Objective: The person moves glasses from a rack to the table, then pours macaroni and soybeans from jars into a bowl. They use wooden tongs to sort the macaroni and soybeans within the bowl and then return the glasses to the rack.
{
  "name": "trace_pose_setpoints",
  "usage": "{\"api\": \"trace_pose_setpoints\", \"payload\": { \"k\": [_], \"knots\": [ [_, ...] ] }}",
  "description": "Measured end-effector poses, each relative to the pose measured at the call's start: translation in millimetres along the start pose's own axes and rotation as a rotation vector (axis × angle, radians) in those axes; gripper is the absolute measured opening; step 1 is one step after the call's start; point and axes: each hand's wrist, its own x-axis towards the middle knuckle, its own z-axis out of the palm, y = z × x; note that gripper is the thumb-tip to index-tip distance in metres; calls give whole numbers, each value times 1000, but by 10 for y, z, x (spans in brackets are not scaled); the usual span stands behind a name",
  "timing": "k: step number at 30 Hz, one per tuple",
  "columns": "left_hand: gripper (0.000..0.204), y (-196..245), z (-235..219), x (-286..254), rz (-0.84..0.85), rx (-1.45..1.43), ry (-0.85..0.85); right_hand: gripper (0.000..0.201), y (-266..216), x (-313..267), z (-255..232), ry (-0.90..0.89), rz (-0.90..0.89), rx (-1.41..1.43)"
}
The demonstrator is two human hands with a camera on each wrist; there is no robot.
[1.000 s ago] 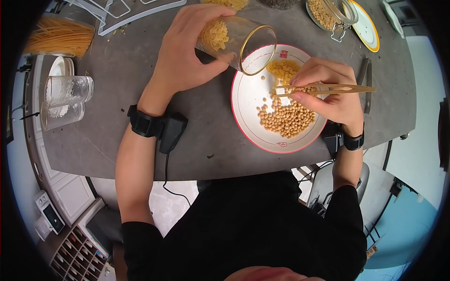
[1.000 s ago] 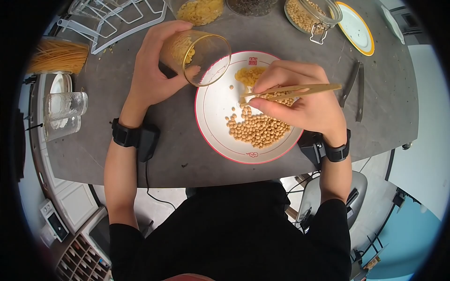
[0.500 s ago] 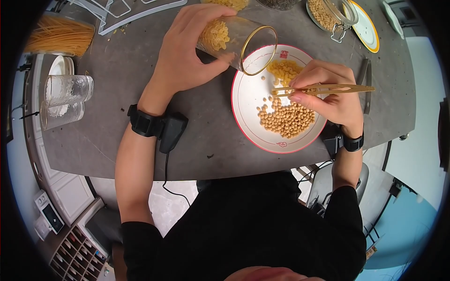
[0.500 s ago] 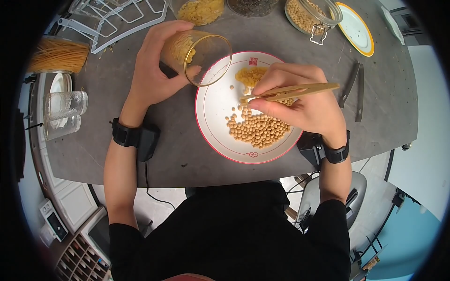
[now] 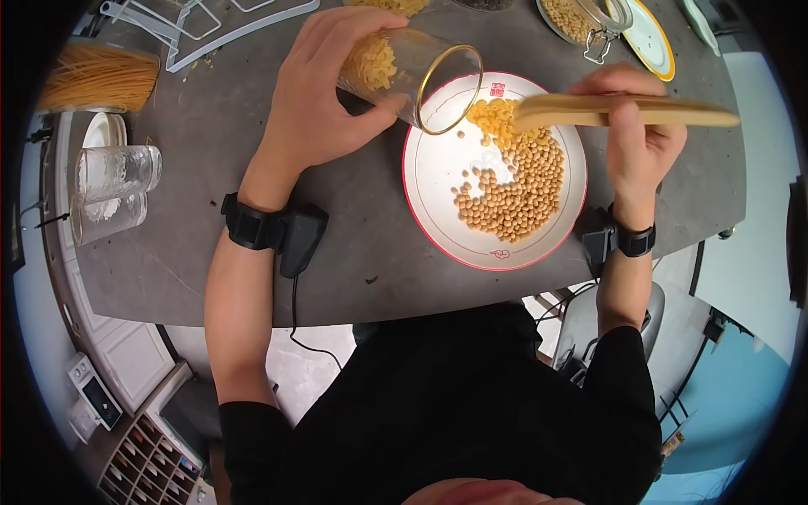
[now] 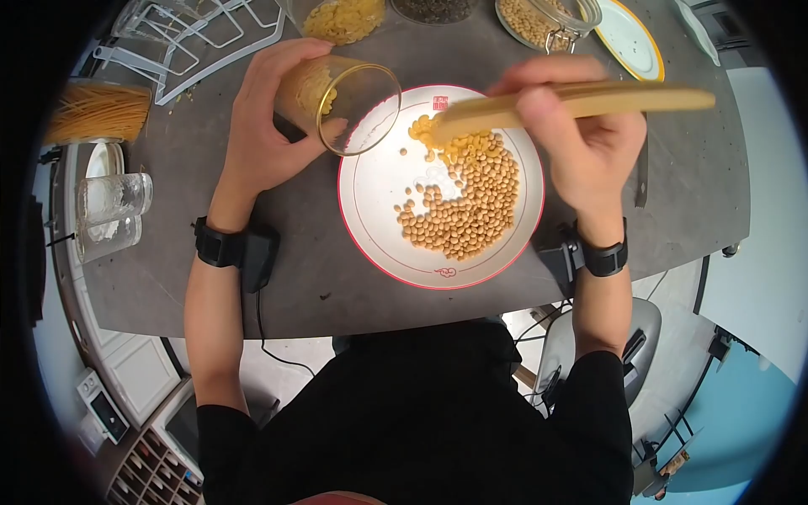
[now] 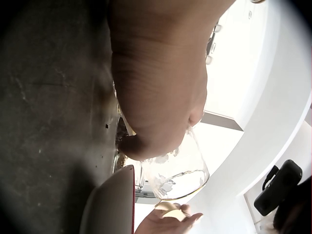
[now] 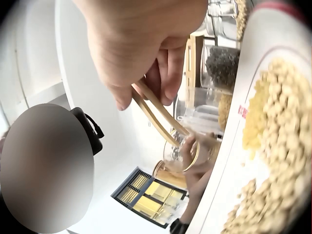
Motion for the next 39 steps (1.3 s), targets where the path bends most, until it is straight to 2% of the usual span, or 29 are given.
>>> {"api": "trace_pose_setpoints", "payload": {
  "k": [1, 2, 3, 5, 7, 9, 11, 14, 15, 17, 23, 25, 26, 28, 29, 31, 32, 35, 37, 39],
  "knots": [
    [68, -8, -1, -3, -10, -9, 6, 14, -17, -9, -68, 82, 80, -95],
    [68, -11, -2, -11, -8, -8, 8, 12, 15, 38, -115, 60, -11, -276],
    [68, -10, -2, -20, -47, -40, 3, 12, 4, 62, -124, 61, -14, -278],
    [69, -11, -3, -30, -84, -74, -4, 18, -17, 89, -130, 14, -2, -603],
    [70, -15, 0, -28, -64, -74, -3, 23, 11, 112, -54, 37, -22, -632],
    [70, -6, 6, -29, -73, -85, -5, 26, 8, 116, -20, -63, 93, -745],
    [70, -30, 10, -42, -83, -96, -6, 29, 93, 69, -10, -74, 93, -749],
    [71, -81, 12, -62, -56, -45, -15, 27, 78, 41, 116, -122, 199, -542],
    [71, -74, 9, -58, -65, -42, -18, 27, 63, 36, 156, -119, 200, -542],
    [71, -71, 4, -51, -70, -42, -22, 27, 40, 23, 200, -146, 115, -307],
    [72, -88, 3, -64, -53, -27, -14, 19, 4, 50, 6, 5, 187, -360],
    [72, -103, 4, -65, -48, -33, -22, 21, 22, 54, -25, -60, 185, -650],
    [72, -84, 15, -53, -47, -34, -23, 21, 21, 53, -19, -59, 186, -651],
    [64, -30, 46, -17, -81, -95, 75, 22, 18, 61, 23, -201, 184, -649],
    [64, -31, 49, -13, -81, -98, 76, 22, 10, 51, 69, -200, 186, -651],
    [64, -36, 53, -22, -105, -105, 70, 23, -6, 10, 183, -176, 212, -376],
    [64, -37, 54, -24, -103, -108, 68, 23, 13, 1, 205, -159, 169, -318],
    [63, -33, 55, -26, -109, -100, 66, 23, 8, 35, 76, -116, 98, -446],
    [64, -32, 48, -23, -105, -106, 63, 23, -19, 53, 9, -102, 114, -437],
    [64, -34, 41, -25, -104, -97, 62, 23, -27, 59, -19, -151, 206, -389]
  ]
}}
